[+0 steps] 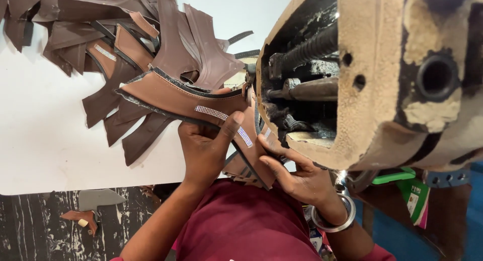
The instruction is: Stitch leather components of shoe uppers together using an industrial sewing machine.
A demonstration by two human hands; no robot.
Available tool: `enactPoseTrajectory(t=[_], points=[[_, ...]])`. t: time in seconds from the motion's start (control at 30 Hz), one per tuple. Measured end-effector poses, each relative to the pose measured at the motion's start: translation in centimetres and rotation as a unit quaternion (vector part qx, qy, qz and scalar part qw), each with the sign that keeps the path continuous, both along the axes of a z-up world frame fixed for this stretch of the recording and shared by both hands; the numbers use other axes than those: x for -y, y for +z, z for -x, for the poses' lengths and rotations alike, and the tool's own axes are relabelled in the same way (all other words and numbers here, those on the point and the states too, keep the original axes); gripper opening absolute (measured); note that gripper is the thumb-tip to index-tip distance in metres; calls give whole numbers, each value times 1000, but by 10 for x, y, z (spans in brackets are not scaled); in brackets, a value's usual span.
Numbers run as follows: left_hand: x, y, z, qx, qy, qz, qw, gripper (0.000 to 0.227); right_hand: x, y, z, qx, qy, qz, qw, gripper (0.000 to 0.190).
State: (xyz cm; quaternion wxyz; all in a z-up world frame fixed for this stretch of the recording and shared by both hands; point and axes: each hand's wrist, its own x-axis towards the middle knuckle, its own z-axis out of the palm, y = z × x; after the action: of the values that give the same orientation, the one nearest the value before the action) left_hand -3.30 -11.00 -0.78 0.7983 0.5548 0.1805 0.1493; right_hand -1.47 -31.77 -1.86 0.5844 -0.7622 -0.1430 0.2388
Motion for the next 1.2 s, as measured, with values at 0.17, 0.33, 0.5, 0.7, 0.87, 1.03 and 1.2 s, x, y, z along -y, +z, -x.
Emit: enactPoseTrajectory(t=[0.17,0.33,0.5,0.7,0.87,1.03,1.2], points=[[-2,-1,-3,-35,2,-16,999,41,0,-3,-3,-2,7,-4,1000,35],[-3,-4,-7,-46,6,-31,998,40,0,-3,-8,20,16,11,1000,32],[-5,-4,-10,-35,8,-27,999,38,-1,-7,-12,57,30,14,998,34],[-11,-3,-10,-45,23,-47,998,37,-3,-15,-12,-4,43,-16,999,36],[-31,-5,6,-56,27,-25,998,36,-31,-2,-3,-29,49,-52,997,41],[-29,-5,5,-36,30,-16,999,36,-32,-2,-3,-22,43,-48,998,41],[-24,-4,9,-19,42,-10,999,36,-29,1,-2,-15,49,-36,998,42]])
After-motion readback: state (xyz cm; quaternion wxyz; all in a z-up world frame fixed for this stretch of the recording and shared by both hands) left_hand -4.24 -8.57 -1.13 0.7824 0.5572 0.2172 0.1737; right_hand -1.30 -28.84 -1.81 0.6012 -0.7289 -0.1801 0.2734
